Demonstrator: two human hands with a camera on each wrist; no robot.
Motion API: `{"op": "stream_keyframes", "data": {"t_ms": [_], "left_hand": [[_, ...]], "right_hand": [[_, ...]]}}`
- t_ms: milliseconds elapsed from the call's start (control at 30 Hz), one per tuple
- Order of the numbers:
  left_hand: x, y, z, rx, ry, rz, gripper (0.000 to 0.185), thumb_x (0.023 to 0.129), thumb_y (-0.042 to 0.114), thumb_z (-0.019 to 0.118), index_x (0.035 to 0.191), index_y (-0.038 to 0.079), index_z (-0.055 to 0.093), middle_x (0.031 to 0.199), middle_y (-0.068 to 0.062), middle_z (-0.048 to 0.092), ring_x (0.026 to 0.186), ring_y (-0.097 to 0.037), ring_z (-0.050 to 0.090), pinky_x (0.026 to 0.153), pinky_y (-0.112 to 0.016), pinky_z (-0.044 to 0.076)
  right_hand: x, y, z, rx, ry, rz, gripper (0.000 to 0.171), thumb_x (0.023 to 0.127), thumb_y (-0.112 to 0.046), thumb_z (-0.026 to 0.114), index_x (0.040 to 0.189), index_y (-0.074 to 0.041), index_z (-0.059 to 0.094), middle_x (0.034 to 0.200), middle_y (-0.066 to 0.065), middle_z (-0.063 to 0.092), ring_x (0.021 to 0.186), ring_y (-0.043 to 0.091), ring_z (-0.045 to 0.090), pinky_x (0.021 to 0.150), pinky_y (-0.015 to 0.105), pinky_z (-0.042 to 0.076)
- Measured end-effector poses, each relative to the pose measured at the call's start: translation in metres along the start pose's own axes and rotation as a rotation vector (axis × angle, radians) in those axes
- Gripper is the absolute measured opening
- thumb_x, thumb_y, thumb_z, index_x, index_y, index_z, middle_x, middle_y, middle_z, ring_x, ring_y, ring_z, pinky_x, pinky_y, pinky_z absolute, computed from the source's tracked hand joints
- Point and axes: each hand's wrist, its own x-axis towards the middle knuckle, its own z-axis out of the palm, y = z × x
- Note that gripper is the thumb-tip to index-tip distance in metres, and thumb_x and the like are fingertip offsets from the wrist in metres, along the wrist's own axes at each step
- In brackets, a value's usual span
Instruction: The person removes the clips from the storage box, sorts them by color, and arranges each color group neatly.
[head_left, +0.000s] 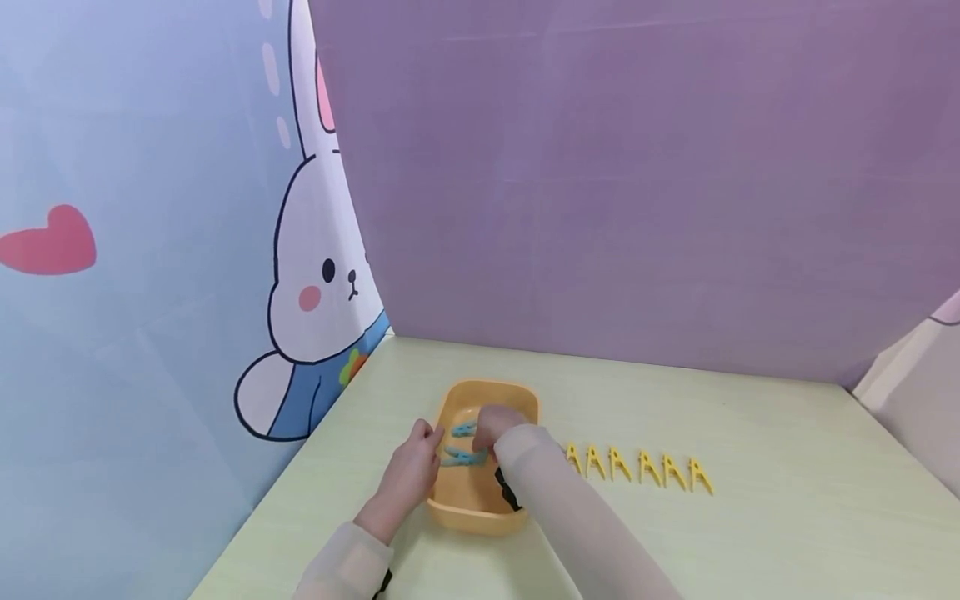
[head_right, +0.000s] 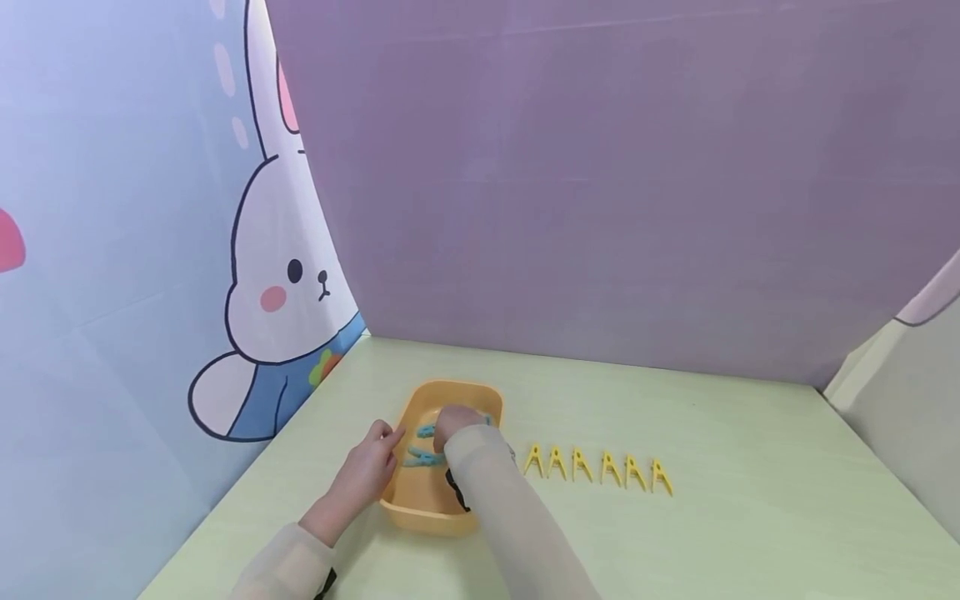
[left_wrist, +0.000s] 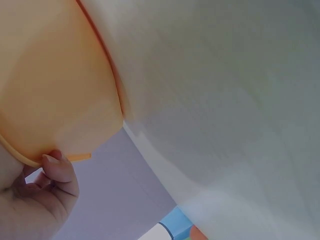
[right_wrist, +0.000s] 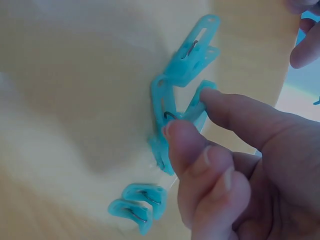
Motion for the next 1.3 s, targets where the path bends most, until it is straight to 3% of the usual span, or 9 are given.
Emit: {"op": "stream_keyframes", "data": {"t_ms": [233,567,767,1033,1300], "left_hand": [[0.002,0.002,-0.001,-0.007,-0.029,-0.035,0.043,0.081,-0.005,0.061,0.123,-0.007,0.053,0.095,-0.005,0.041,0.066,-0.013,0.046,0.052,-0.021,0.041],[0.002,0.0,0.001,0.007,-0.028,-0.021,0.043,0.081,-0.004,0.061,0.123,-0.008,0.053,0.095,-0.007,0.042,0.067,-0.013,0.047,0.053,-0.022,0.042],[0.001,-0.003,0.001,0.025,0.003,0.015,0.042,0.08,-0.005,0.063,0.121,-0.008,0.055,0.095,-0.007,0.044,0.067,-0.013,0.049,0.054,-0.022,0.043],[0.0,-0.007,-0.001,0.028,0.032,0.032,0.041,0.078,-0.006,0.063,0.118,-0.01,0.056,0.094,-0.008,0.044,0.066,-0.014,0.049,0.054,-0.024,0.044],[-0.002,-0.009,-0.006,0.025,0.04,0.039,0.04,0.078,-0.006,0.064,0.117,-0.011,0.056,0.094,-0.009,0.045,0.064,-0.015,0.049,0.053,-0.024,0.044]], "right_hand": [[0.001,0.001,-0.002,0.024,0.009,-0.01,0.015,0.078,-0.015,0.07,0.07,-0.003,0.069,0.043,0.001,0.052,0.035,0.011,0.044,0.044,0.022,0.038],[-0.001,0.0,-0.009,0.042,0.011,-0.001,0.017,0.079,-0.013,0.068,0.067,-0.002,0.066,0.041,0.0,0.046,0.035,0.01,0.042,0.039,0.021,0.035],[-0.009,-0.002,-0.02,0.129,-0.004,0.007,0.016,0.079,-0.011,0.068,0.068,0.0,0.066,0.048,0.004,0.053,0.036,0.01,0.042,0.037,0.019,0.034],[-0.013,0.006,-0.032,0.24,-0.029,-0.068,0.03,0.08,-0.011,0.066,0.052,-0.005,0.056,0.047,0.003,0.053,0.036,0.01,0.041,0.036,0.019,0.036],[-0.018,0.022,-0.043,0.337,0.009,-0.126,0.04,0.082,-0.015,0.066,0.046,-0.008,0.049,0.047,0.003,0.051,0.037,0.01,0.041,0.04,0.022,0.04]]}}
